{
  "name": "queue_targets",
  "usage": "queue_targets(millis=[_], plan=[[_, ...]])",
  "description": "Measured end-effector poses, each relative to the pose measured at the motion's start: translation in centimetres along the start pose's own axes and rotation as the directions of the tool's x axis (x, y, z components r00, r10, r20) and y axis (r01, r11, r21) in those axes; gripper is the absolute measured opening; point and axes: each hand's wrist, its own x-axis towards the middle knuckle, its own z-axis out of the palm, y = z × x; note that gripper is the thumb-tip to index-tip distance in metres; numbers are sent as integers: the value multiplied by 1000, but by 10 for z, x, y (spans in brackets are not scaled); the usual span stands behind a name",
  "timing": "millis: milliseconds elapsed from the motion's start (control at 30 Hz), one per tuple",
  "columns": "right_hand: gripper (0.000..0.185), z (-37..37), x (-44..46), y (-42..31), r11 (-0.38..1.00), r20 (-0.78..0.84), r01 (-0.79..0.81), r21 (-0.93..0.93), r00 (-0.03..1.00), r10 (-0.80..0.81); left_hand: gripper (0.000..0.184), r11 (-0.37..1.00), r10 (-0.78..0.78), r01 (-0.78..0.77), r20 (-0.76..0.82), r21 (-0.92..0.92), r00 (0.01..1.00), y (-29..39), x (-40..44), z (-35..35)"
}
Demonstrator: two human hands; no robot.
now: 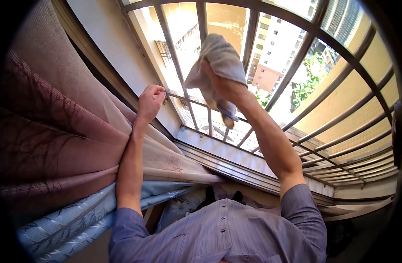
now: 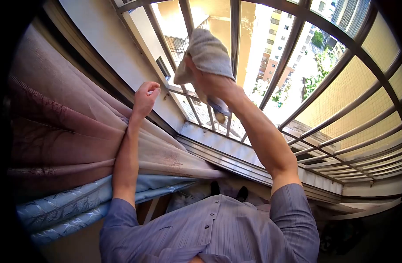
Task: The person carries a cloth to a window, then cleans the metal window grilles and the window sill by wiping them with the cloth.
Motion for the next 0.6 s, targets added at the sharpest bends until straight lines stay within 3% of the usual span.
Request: queue_targets(millis=[33, 67, 100, 133, 200, 267, 300, 333, 400, 467, 500, 567, 600], plan=[[51, -1, 24, -8, 993, -76, 113, 27, 991, -111, 20, 1000, -2, 2, 0, 2, 1000, -2, -1, 0], [40, 2, 52, -17, 970, -259, 241, -34, 935, -242, 19, 1000, 0, 0, 0, -5, 1000, -5, -1, 0], [39, 0, 78, -28, 964, -299, 267, -3, 919, -256, 19, 1000, 1, -1, -1, -10, 1000, -8, 0, -4], [38, 4, 98, -33, 979, -334, 164, 121, 936, -115, 19, 1000, -9, 9, 1, -7, 1000, -9, 0, -5], [18, 20, 123, -30, 992, -477, 125, 27, 873, -97, 19, 1000, 23, -23, -15, 9, 1000, -8, -3, -6], [23, 33, 121, -16, 962, -643, 260, -87, 723, -254, 18, 999, -29, 29, -2, -46, 1000, -7, -5, -2], [25, 28, 104, -21, 955, -328, -6, 295, 939, 107, 18, 998, -46, 47, 24, -45, 999, -8, -5, -1], [34, 38, 90, -1, 983, -144, -166, 74, 974, 175, 18, 998, -54, 56, 52, -40, 997, -6, -5, 0], [31, 86, 44, 42, 970, -286, -48, 238, 951, 117, 18, 998, -58, 60, 74, -33, 996, -3, -6, 1], [30, 130, -6, 76, 974, -401, 6, 226, 912, 87, 18, 998, -51, 54, 98, -36, 994, -3, -5, 5], [28, 146, -34, 91, 887, -136, -212, 410, 947, 290, 18, 998, -27, 32, 89, -51, 996, -6, -5, 7], [25, 148, -79, 105, 954, -17, -274, 125, 960, 278, 19, 997, -1, 7, 89, -73, 996, -6, -8, 13], [24, 145, -90, 110, 943, -82, -74, -323, 995, 50, 19, 998, 9, -3, 108, -57, 994, -8, -8, 15]])
